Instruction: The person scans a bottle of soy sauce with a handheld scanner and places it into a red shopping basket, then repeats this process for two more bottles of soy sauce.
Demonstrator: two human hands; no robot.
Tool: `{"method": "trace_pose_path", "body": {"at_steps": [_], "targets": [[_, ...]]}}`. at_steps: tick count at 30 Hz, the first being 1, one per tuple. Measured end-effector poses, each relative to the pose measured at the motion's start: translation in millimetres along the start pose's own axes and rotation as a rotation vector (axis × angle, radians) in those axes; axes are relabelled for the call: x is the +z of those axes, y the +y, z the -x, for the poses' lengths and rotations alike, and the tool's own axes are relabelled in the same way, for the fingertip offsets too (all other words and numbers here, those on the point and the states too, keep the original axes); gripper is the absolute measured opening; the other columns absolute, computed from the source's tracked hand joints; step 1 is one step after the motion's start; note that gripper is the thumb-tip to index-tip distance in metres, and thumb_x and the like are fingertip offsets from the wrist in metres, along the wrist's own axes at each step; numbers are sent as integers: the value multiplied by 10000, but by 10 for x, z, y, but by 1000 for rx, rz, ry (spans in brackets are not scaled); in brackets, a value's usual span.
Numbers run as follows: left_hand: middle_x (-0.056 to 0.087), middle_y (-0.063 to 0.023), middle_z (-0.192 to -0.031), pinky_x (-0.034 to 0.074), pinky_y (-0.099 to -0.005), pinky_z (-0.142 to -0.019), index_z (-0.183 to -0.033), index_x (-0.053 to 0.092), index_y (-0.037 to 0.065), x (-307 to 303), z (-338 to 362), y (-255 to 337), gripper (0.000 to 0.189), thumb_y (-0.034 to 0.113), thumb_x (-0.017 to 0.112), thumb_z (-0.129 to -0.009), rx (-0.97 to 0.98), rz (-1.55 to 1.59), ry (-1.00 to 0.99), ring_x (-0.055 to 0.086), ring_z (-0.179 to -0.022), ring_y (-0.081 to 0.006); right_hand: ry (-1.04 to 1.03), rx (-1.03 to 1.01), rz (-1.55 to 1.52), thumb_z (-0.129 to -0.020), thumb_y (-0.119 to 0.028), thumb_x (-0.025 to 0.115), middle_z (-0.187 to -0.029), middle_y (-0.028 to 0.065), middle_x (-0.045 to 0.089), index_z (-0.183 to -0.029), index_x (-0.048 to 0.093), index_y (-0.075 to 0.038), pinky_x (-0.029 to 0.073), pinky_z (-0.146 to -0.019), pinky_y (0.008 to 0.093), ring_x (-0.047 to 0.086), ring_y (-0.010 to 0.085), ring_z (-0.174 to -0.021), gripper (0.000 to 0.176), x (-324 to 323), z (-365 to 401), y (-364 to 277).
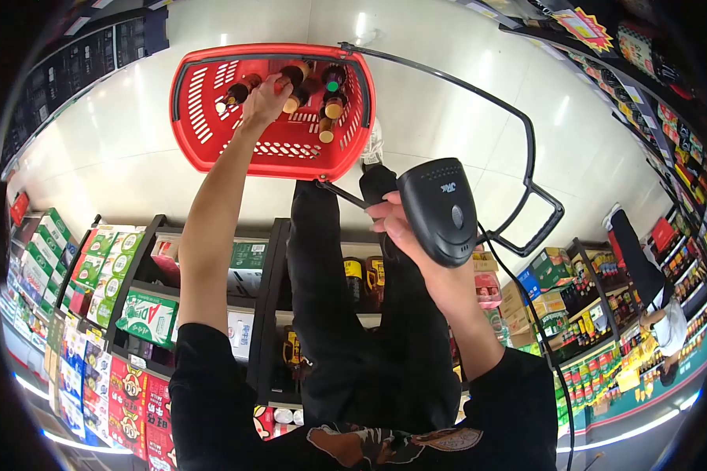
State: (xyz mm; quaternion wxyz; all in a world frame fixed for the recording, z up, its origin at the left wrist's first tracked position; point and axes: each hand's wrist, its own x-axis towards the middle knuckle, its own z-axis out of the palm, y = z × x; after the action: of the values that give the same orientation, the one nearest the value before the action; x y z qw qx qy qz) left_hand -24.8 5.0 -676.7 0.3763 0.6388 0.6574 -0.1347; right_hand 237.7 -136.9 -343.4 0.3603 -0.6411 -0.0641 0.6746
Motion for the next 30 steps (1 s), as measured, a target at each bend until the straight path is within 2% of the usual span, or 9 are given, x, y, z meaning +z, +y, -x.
{"method": "trace_pose_path", "body": {"at_steps": [9, 11, 14, 16, 19, 21, 23, 24, 30], "targets": [[713, -229, -1084, 541, -511, -885, -1403, 497, 205, 456, -300, 60, 631, 564, 594, -893, -34, -70, -100, 671, -1053, -423, -24, 49, 14, -952, -22, 654, -1120, 168, 699, -1306, 562, -1, 543, -896, 339, 679, 209, -1007, 366, 43, -173, 220], [715, -231, -1076, 541, -515, -880, -1395, 497, 194, 403, -304, 114, 643, 574, 601, -887, -45, -43, -70, 671, -1058, -418, -39, 31, 92, -961, -22, 581, -1111, 230, 687, -1273, 539, 40, 532, -914, 422, 676, 286, -1006, 321, 76, -194, 206], [677, -259, -1154, 543, -527, -875, -1394, 476, 137, 368, -157, 122, 723, 605, 630, -865, -29, -59, -119, 670, -1042, -441, -71, 18, 35, -954, -25, 653, -1117, 163, 698, -1304, 562, 2, 545, -894, 341, 677, 209, -1012, 362, 50, -184, 243], [609, -282, -1245, 560, -535, -826, -1350, 468, 47, 404, -67, 61, 772, 622, 637, -864, 151, -142, 102, 678, -993, -452, -70, 25, 20, -956, -31, 652, -1118, 163, 698, -1302, 565, 2, 545, -886, 336, 677, 206, -1011, 358, 62, -183, 216], [537, -291, -1315, 575, -534, -765, -1317, 452, -4, 303, 123, 25, 781, 621, 623, -880, 155, -151, 49, 686, -942, -447, -59, 53, 18, -961, -45, 650, -1119, 163, 699, -1299, 571, 0, 545, -867, 327, 677, 202, -1008, 350, 67, -160, 159], [612, -277, -1203, 579, -526, -719, -1250, 494, -17, 295, 214, -4, 710, 599, 595, -910, 157, -191, 64, 695, -911, -428, -55, 70, 31, -963, -52, 648, -1120, 162, 700, -1298, 574, -1, 545, -857, 323, 678, 201, -1006, 346, 77, -156, 145], [669, -248, -1099, 576, -526, -738, -1212, 561, -12, 371, 208, -90, 636, 559, 573, -933, 95, -313, -77, 708, -872, -399, -85, 49, -20, -961, -74, 661, -1119, 161, 700, -1303, 575, -4, 542, -839, 313, 681, 197, -995, 360, 78, -169, 156], [707, -218, -1010, 575, -524, -759, -1143, 654, 53, 352, 232, -82, 540, 545, 564, -940, 102, -320, -124, 710, -903, -397, -84, 49, -19, -961, -74, 661, -1119, 161, 700, -1303, 575, -4, 542, -839, 313, 681, 197, -995, 360, 75, -174, 150], [733, -201, -991, 573, -496, -820, -1045, 716, 81, 555, 136, -130, 474, 518, 579, -923, -7, -135, -131, 709, -959, -384, -66, 54, -15, -950, -94, 685, -1118, 155, 700, -1308, 577, -6, 539, -842, 310, 682, 187, -982, 385, 69, -186, 232]]}}
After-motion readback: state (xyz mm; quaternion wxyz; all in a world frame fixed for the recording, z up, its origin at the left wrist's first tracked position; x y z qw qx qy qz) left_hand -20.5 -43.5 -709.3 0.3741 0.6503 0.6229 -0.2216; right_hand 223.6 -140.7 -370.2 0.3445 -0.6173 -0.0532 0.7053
